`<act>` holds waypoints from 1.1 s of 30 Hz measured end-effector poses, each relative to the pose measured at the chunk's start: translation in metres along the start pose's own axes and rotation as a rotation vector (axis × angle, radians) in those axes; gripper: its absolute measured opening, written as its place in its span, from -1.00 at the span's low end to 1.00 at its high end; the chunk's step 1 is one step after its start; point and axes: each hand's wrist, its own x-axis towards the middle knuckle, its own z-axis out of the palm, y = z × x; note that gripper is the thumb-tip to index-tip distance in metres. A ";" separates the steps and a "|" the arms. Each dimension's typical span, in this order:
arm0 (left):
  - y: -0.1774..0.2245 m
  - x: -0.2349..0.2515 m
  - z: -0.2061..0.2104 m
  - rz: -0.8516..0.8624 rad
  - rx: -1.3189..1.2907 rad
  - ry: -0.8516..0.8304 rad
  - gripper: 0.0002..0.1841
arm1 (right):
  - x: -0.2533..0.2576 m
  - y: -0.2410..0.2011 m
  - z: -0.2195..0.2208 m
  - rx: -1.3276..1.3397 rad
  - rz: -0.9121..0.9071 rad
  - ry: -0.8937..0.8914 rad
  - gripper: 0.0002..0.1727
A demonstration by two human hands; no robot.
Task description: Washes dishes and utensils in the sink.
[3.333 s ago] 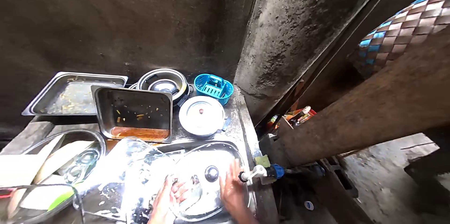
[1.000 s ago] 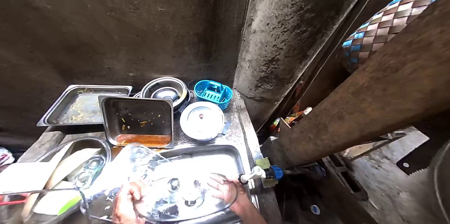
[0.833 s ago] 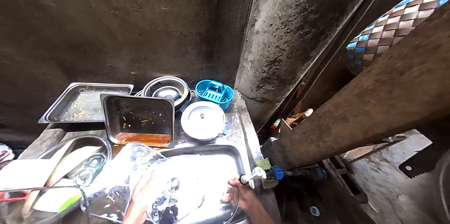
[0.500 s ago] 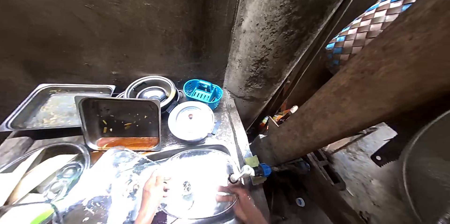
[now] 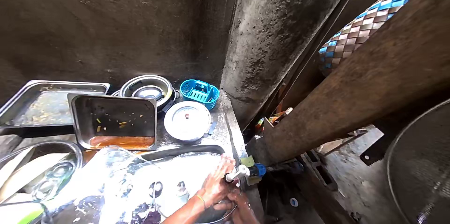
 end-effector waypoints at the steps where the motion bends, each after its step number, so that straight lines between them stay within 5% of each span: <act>1: 0.003 0.003 0.003 0.056 -0.077 0.030 -0.28 | -0.001 0.001 0.000 0.037 -0.019 0.020 -0.72; 4: -0.012 0.013 -0.003 0.070 0.116 0.065 -0.29 | -0.006 -0.003 -0.004 0.061 -0.056 -0.053 -0.61; 7: -0.045 0.018 -0.033 -0.209 0.416 0.008 -0.24 | -0.006 -0.002 -0.012 0.063 -0.083 -0.102 -0.49; 14: -0.100 -0.053 -0.087 -0.715 0.523 0.102 -0.48 | -0.012 -0.004 -0.024 0.094 -0.145 -0.052 -0.51; 17: -0.087 -0.078 -0.067 -0.599 0.557 0.172 -0.29 | -0.005 0.000 -0.020 0.137 -0.168 -0.036 -0.52; 22: -0.025 -0.093 -0.020 -0.465 0.423 -0.062 -0.16 | 0.009 0.010 -0.011 0.089 -0.111 -0.053 -0.54; 28: 0.003 -0.068 0.002 -0.209 0.366 -0.098 -0.26 | 0.020 0.014 0.005 0.071 -0.030 0.096 -0.77; 33: -0.038 -0.071 -0.043 -0.430 0.435 -0.169 -0.18 | 0.018 0.007 -0.001 0.056 -0.039 -0.062 -0.66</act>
